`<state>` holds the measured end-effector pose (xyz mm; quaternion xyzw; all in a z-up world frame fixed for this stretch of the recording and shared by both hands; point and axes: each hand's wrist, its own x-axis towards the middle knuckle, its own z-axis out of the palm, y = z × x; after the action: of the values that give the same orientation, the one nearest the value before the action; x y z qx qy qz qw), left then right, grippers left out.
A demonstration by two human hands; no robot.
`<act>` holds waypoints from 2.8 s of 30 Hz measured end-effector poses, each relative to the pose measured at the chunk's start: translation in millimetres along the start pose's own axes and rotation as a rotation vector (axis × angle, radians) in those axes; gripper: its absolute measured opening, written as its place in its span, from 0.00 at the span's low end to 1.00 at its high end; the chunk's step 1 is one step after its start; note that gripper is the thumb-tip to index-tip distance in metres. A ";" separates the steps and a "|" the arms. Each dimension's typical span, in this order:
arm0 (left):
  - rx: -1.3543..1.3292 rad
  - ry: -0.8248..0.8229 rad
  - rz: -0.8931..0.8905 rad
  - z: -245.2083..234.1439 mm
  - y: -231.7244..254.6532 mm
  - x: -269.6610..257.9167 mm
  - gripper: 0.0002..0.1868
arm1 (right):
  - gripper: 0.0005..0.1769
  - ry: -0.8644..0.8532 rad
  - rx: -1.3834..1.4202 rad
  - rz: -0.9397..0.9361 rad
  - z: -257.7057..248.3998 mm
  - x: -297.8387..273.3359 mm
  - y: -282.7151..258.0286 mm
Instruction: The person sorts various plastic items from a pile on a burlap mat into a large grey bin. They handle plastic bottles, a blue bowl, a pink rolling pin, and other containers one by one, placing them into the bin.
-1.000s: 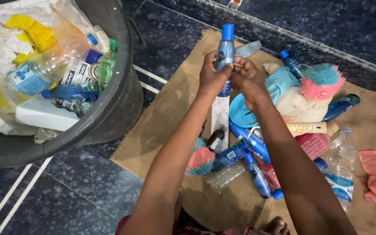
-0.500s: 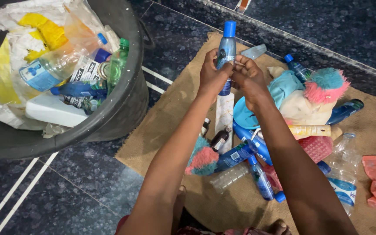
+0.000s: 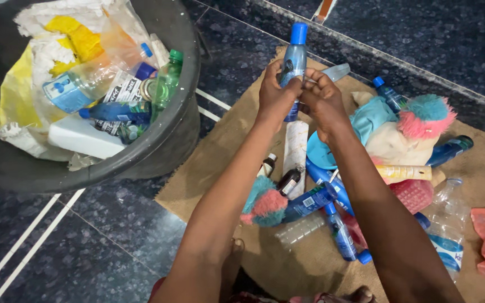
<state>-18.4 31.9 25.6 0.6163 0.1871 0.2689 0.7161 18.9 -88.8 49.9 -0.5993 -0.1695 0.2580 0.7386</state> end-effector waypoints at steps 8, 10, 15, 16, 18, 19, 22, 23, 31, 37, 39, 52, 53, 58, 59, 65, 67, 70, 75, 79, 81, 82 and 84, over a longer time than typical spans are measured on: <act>-0.074 0.031 0.033 -13.4 17.7 4.6 0.32 | 0.26 -0.037 0.005 -0.039 30.5 -3.8 -17.9; -0.083 0.047 0.067 -17.9 22.9 7.4 0.31 | 0.26 -0.034 -0.002 -0.037 39.5 -5.3 -23.3; -0.120 0.085 0.123 -32.4 39.9 16.8 0.31 | 0.27 -0.066 0.056 -0.058 63.9 -6.9 -38.7; -0.081 0.097 0.169 -36.5 44.0 18.3 0.30 | 0.27 -0.069 0.053 -0.064 69.6 -8.2 -42.3; -0.002 0.119 0.261 -44.7 52.8 20.5 0.28 | 0.27 -0.073 0.046 -0.079 80.5 -10.9 -50.1; -0.045 0.117 0.251 -48.3 57.4 20.4 0.28 | 0.27 -0.071 0.049 -0.078 86.1 -11.8 -53.7; -0.085 0.136 0.279 -59.0 75.5 20.9 0.28 | 0.27 -0.088 0.062 -0.095 101.7 -14.1 -62.9; -0.039 0.161 0.324 -63.5 82.6 21.4 0.27 | 0.28 -0.109 0.070 -0.112 106.0 -15.1 -65.5; -0.178 0.103 0.281 -99.1 137.2 19.3 0.23 | 0.31 -0.204 0.178 -0.160 149.1 -26.4 -82.0; -0.063 0.063 0.180 -138.9 176.2 17.5 0.23 | 0.35 -0.307 0.165 -0.193 177.3 -32.2 -88.0; 0.028 0.078 0.164 -153.2 182.2 19.7 0.23 | 0.35 -0.337 0.138 -0.206 188.1 -31.1 -84.5; 0.289 0.380 0.215 -256.1 173.4 34.0 0.30 | 0.40 -0.318 0.000 -0.253 287.1 12.7 -6.4; 0.294 0.404 0.132 -261.5 170.7 29.1 0.30 | 0.40 -0.313 -0.032 -0.240 293.0 15.3 1.5; 0.156 0.467 -0.062 -285.9 151.3 19.0 0.32 | 0.39 -0.336 -0.644 -0.471 301.8 4.2 16.9; 0.216 0.505 -0.034 -292.6 148.4 19.4 0.32 | 0.39 -0.322 -0.804 -0.529 304.3 1.7 13.2; 0.259 0.714 -0.093 -323.5 116.7 21.9 0.33 | 0.38 -0.407 -1.131 -0.521 320.1 -11.0 -5.6; 0.264 0.780 -0.094 -332.0 104.2 25.8 0.33 | 0.37 -0.429 -1.165 -0.487 321.5 -12.1 -8.3; 0.252 0.849 -0.092 -343.8 92.4 32.3 0.34 | 0.36 -0.443 -1.192 -0.447 322.2 -13.0 -10.7; 0.333 0.898 -0.113 -344.5 88.0 30.8 0.36 | 0.37 -0.447 -1.179 -0.472 319.6 -16.5 -10.6; 0.366 0.862 -0.213 -339.3 97.9 29.9 0.36 | 0.38 -0.442 -1.159 -0.486 318.4 -17.4 -10.4; 0.386 0.837 -0.172 -338.4 99.9 29.5 0.35 | 0.38 -0.442 -1.160 -0.506 317.3 -17.3 -9.9; 0.391 0.822 -0.157 -337.8 100.3 29.8 0.35 | 0.38 -0.438 -1.162 -0.507 317.0 -16.8 -9.7; 0.403 0.794 -0.128 -336.8 99.9 29.1 0.33 | 0.37 -0.431 -1.164 -0.508 317.2 -17.0 -8.3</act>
<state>-212.9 322.8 68.3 0.5797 0.5337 0.3978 0.4700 -170.9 153.1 130.0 -0.7766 -0.5605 0.0566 0.2821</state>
